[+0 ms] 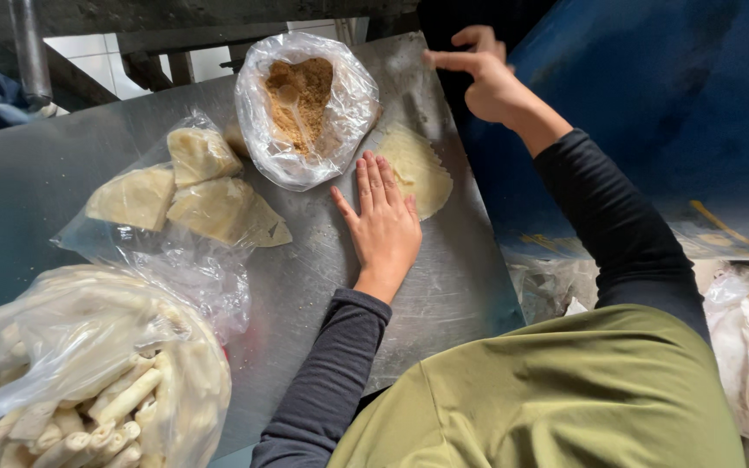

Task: The person pinches a portion of brown filling from a plastic-lined container, places it onto a flat dough wrapper on the stainless steel table, and folds and rolls the wrapper around the filling by hand. The finished filled roll is placed into a large plastic bag holding a pile of similar rolls.

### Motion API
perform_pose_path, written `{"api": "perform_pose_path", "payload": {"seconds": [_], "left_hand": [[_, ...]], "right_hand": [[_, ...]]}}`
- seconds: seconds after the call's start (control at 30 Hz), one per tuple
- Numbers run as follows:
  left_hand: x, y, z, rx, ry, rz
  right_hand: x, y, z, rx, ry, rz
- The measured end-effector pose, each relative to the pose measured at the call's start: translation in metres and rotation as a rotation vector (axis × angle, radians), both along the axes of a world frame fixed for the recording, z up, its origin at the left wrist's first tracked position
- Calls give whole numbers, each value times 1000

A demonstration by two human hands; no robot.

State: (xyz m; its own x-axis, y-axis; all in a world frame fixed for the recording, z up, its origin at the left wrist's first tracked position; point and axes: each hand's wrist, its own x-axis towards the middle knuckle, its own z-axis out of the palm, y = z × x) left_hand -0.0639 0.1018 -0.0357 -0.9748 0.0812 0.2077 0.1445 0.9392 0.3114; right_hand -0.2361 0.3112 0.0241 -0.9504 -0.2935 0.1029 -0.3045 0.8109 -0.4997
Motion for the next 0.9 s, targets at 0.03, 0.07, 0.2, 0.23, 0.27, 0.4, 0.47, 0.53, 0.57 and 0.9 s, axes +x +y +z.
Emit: {"api": "perform_pose_path", "payload": {"seconds": [0.03, 0.07, 0.2, 0.23, 0.27, 0.4, 0.47, 0.53, 0.57, 0.9], "left_hand": [[-1, 0, 0, 2, -1, -1], [-1, 0, 0, 4, -3, 1], [0, 0, -3, 4, -21, -8], [1, -1, -3, 0, -19, -7], [0, 0, -2, -3, -12, -7], [1, -3, 10, 43, 73, 23], [6, -9, 19, 193, 149, 31], [18, -17, 27, 263, 108, 64], [23, -21, 30, 265, 49, 86], [20, -21, 14, 61, 301, -34]], "right_hand": [[1, -1, -4, 71, -25, -4], [4, -4, -10, 142, -51, -7], [43, -3, -18, 980, 904, 96], [48, -3, -15, 1115, 886, 118], [50, -4, -9, 1252, 869, 139], [76, -5, 23, 1074, 961, 39], [103, -9, 33, 579, 648, 7], [140, -21, 29, 222, 385, 2], [150, -27, 27, 117, 303, 8], [171, -57, 2, 760, 737, 145]]}}
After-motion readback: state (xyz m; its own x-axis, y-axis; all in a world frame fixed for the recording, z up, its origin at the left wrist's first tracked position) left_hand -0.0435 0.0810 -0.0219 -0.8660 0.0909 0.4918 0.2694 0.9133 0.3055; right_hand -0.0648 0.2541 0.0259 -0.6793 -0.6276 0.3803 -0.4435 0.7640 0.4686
